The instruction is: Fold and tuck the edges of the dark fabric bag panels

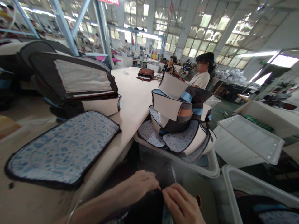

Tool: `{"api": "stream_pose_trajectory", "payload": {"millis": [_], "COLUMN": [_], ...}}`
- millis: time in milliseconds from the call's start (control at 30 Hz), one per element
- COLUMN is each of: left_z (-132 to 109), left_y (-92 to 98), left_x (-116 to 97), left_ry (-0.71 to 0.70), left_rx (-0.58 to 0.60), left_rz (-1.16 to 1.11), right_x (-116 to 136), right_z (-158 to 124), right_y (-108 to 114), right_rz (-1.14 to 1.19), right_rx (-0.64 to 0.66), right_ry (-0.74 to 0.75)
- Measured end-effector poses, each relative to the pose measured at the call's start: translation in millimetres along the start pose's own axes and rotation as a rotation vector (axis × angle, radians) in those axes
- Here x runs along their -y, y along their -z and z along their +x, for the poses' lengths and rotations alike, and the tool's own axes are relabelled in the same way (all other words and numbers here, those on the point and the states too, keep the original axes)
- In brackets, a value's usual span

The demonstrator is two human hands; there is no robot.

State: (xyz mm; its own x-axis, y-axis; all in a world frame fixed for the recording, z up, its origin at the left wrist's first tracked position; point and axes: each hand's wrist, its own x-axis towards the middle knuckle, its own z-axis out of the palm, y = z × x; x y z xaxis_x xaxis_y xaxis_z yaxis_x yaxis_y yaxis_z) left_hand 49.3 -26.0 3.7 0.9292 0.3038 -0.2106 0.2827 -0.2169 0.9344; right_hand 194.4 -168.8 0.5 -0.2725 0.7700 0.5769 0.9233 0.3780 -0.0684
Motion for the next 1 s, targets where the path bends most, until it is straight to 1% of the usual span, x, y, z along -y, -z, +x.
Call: {"api": "stream_pose_trajectory", "payload": {"millis": [67, 133, 200, 233, 300, 333, 367, 433, 467, 533, 600, 667, 733, 800, 900, 933, 1000], "left_z": [1.8, 2.7, 2.1, 1.2, -1.4, -3.0, -4.6, -7.5, -8.6, -10.5, -12.3, -14.7, -17.6, -19.9, -20.0, -19.3, -17.5], "left_y": [3.8, 4.6, 3.5, 2.7, 1.2, 0.5, -0.1, -1.5, -2.4, -4.6, -6.0, -4.1, 3.3, 15.1, 31.6, 34.3, 34.1], "left_x": [-0.4, 0.8, 2.5, 3.2, 3.2, 2.4, 1.1, -3.0, -5.3, -9.4, -11.2, -10.8, -9.2, -7.3, -4.0, -2.8, -0.9], "left_ry": [0.047, 0.102, 0.121, 0.109, 0.055, 0.024, -0.002, -0.036, -0.048, -0.067, -0.068, -0.052, -0.016, -0.023, -0.125, -0.161, -0.206], "left_rx": [0.028, 0.043, 0.049, 0.043, 0.019, 0.007, -0.001, -0.007, -0.006, -0.004, -0.025, -0.056, -0.058, 0.005, 0.119, 0.131, 0.097], "left_rz": [0.048, 0.068, 0.039, 0.022, 0.014, 0.021, 0.041, 0.105, 0.144, 0.211, 0.255, 0.263, 0.233, 0.194, 0.158, 0.15, 0.151], "right_x": [2.2, 4.0, 4.9, 4.9, 3.7, 2.5, 0.8, -3.7, -6.3, -11.2, -14.7, -16.4, -17.0, -17.7, -19.3, -19.9, -20.6], "right_z": [0.5, -0.5, -3.4, -5.5, -9.2, -10.0, -9.6, -4.2, 0.5, 11.3, 20.3, 24.2, 22.7, 18.0, 12.5, 12.2, 14.0], "right_y": [0.4, -1.1, -3.0, -3.3, -1.7, 0.4, 3.3, 10.2, 13.5, 18.2, 19.3, 17.7, 15.1, 13.3, 13.2, 13.7, 14.9], "right_rz": [-0.11, -0.152, -0.124, -0.072, 0.084, 0.174, 0.265, 0.418, 0.487, 0.61, 0.7, 0.782, 0.854, 0.902, 0.928, 0.93, 0.948], "right_rx": [-0.011, -0.018, -0.018, -0.024, -0.037, -0.02, 0.027, 0.205, 0.31, 0.473, 0.556, 0.582, 0.562, 0.537, 0.531, 0.537, 0.552], "right_ry": [0.06, 0.098, 0.102, 0.081, -0.039, -0.134, -0.245, -0.467, -0.549, -0.656, -0.697, -0.728, -0.764, -0.818, -0.898, -0.919, -0.938]}}
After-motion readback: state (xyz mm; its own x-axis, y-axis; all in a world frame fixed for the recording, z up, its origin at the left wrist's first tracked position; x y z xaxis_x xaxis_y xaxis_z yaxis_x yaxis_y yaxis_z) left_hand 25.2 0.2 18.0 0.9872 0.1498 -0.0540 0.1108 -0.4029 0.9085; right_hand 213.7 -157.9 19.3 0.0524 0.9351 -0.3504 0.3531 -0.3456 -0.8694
